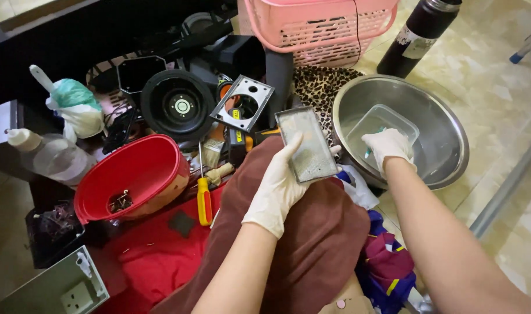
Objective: Cleaning a small metal mesh screen using a toothbrush and cleaning solution in an electronics repair setting.
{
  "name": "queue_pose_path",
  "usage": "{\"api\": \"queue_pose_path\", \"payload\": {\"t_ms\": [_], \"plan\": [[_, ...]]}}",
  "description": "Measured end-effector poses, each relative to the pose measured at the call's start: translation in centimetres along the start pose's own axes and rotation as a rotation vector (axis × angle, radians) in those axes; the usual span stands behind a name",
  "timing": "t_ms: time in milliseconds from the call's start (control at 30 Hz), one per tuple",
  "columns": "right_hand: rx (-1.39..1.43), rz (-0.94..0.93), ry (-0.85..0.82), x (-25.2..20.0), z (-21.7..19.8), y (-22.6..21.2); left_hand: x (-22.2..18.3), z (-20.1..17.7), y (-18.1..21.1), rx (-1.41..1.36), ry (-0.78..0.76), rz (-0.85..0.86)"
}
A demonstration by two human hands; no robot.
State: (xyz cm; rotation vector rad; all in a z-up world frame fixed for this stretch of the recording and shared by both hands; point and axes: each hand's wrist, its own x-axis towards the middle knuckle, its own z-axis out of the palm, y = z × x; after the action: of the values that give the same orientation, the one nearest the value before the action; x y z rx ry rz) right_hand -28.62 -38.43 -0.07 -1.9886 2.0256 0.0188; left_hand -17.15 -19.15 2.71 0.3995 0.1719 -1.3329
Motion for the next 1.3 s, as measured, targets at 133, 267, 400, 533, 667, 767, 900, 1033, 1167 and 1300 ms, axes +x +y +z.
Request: {"api": "queue_pose_path", "payload": {"t_ms": [133, 267, 400, 533, 667, 767, 900, 1033, 1167, 1300], "plan": [[-0.14, -0.045, -0.064, -1.4, -0.7, -0.4, 0.3, -0.8, 0.0, -0.006, -0.028, 0.022], [-0.039, -0.026, 0.017, 1.2, -0.6, 1.1, -0.4, -0.2, 0.0, 0.084, -0.011, 0.048], [0.004, -0.022, 0.077, 1.6, -1.8, 2.9, 0.2, -1.1, -0.1, -0.006, -0.02, 0.034], [0.078, -0.036, 0.137, 2.5, -1.5, 5.7, 0.2, -1.0, -0.6, -0.002, 0.006, 0.014], [0.183, -0.072, 0.193, 1.2, -1.3, 6.8, -0.2, -2.4, -0.2, 0.011, -0.188, 0.045], [0.147, -0.101, 0.222, 0.9, -1.4, 7.8, 0.3, -2.8, -0.1, 0.012, -0.385, 0.038], [0.185, -0.192, 0.335, -1.1, -2.2, 8.7, 0.8, -3.1, -0.2, -0.006, -0.411, 0.009], [0.151, -0.159, 0.199, -3.1, -2.2, 8.0, 0.7, -3.2, -0.4, -0.008, -0.388, 0.036], [0.211, -0.217, 0.313, -3.3, -1.3, 7.9, 0.7, -3.3, 0.1, 0.035, -0.476, 0.036], [0.289, -0.366, 0.426, -4.5, -2.5, 8.5, -1.9, -3.3, 1.3, 0.299, 0.013, 0.123]]}}
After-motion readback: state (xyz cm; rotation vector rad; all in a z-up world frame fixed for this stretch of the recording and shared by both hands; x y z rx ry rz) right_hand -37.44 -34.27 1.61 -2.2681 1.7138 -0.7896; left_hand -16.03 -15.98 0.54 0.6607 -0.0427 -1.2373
